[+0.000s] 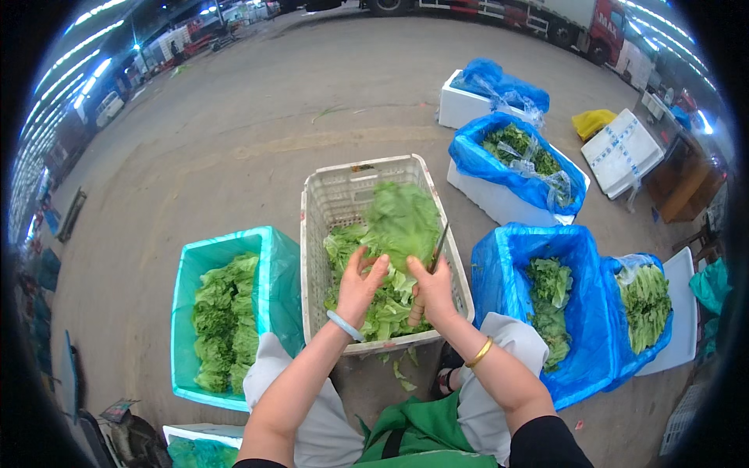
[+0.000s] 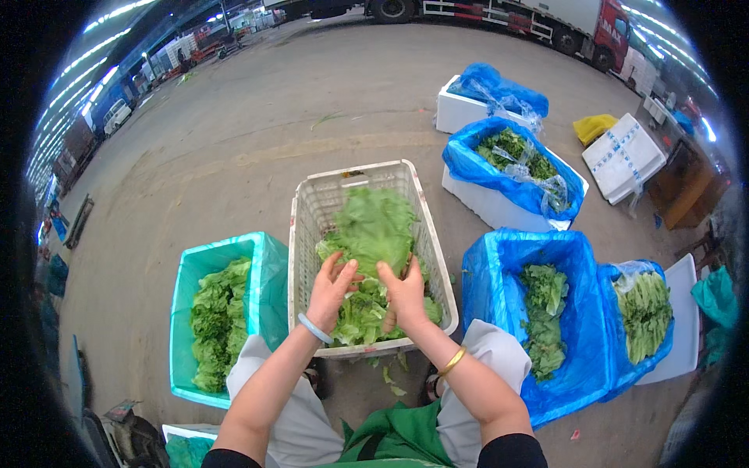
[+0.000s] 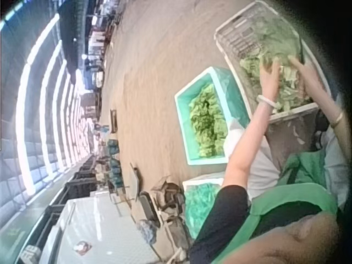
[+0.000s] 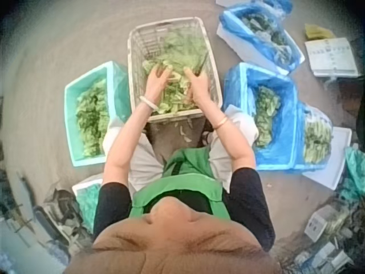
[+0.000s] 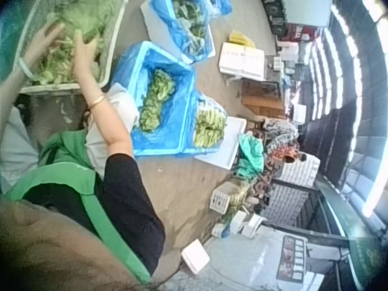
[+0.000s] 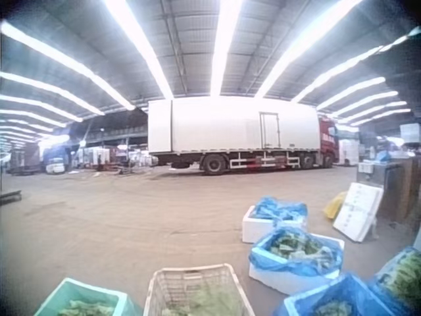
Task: The person sits on the floor and trims lettuce leaves using a knife, removing outer leaves and cutting the base. Trimmed lettuce is placed into a white basket, and discarded parts are placed into a blue-lined bin. The person handles multiple lettuce heads one at a time.
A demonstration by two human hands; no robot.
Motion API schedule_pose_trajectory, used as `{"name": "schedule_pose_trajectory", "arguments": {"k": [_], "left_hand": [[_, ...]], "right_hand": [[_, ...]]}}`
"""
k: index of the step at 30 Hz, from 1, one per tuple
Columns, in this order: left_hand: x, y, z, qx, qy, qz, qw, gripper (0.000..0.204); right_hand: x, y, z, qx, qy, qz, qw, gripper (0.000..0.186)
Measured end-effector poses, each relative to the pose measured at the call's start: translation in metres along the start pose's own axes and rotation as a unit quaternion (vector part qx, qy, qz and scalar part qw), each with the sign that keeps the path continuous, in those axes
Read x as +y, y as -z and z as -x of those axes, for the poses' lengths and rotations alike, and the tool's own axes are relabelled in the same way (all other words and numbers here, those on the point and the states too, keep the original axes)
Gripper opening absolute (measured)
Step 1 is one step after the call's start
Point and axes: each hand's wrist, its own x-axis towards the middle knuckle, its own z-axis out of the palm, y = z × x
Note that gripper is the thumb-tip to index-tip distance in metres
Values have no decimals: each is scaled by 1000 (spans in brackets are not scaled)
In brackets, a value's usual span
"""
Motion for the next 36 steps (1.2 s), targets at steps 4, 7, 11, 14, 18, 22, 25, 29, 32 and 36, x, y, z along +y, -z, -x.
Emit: {"name": "schedule_pose_trajectory", "arguments": {"k": [4, 7, 11, 14, 18, 22, 25, 29, 32, 36], "left_hand": [[-5, 7, -8, 36, -101, 129, 986, 96], [0, 11, -6, 3, -63, 210, 976, 84], [0, 21, -12, -62, -72, 176, 980, 83], [0, 12, -10, 92, -122, 22, 988, 69], [10, 12, -2, 186, -323, -321, 871, 38], [1, 9, -9, 154, -312, -293, 890, 19], [-1, 10, -14, 138, -363, -241, 890, 16], [-4, 2, 0, 196, -288, -99, 932, 13], [-30, 21, -14, 192, -159, 69, 966, 22], [-19, 30, -22, 147, 97, -22, 984, 65]], "right_hand": [[-16, -17, 15, -17, 95, 38, 995, 53], [-26, -5, 16, -47, -56, -108, 991, 51], [-34, -3, 11, -123, -141, -191, 963, 42], [-31, -4, 10, -114, -156, -219, 956, 35], [-22, -5, 10, -52, -112, -190, 974, 33], [-20, -11, 13, -47, -83, -133, 986, 33], [-18, -10, 12, -14, -111, -182, 977, 32], [-20, -6, 4, 28, -177, -316, 932, 32], [-1, 9, -14, -25, -189, -443, 876, 33], [-22, 11, -10, -56, -185, -417, 888, 37]]}}
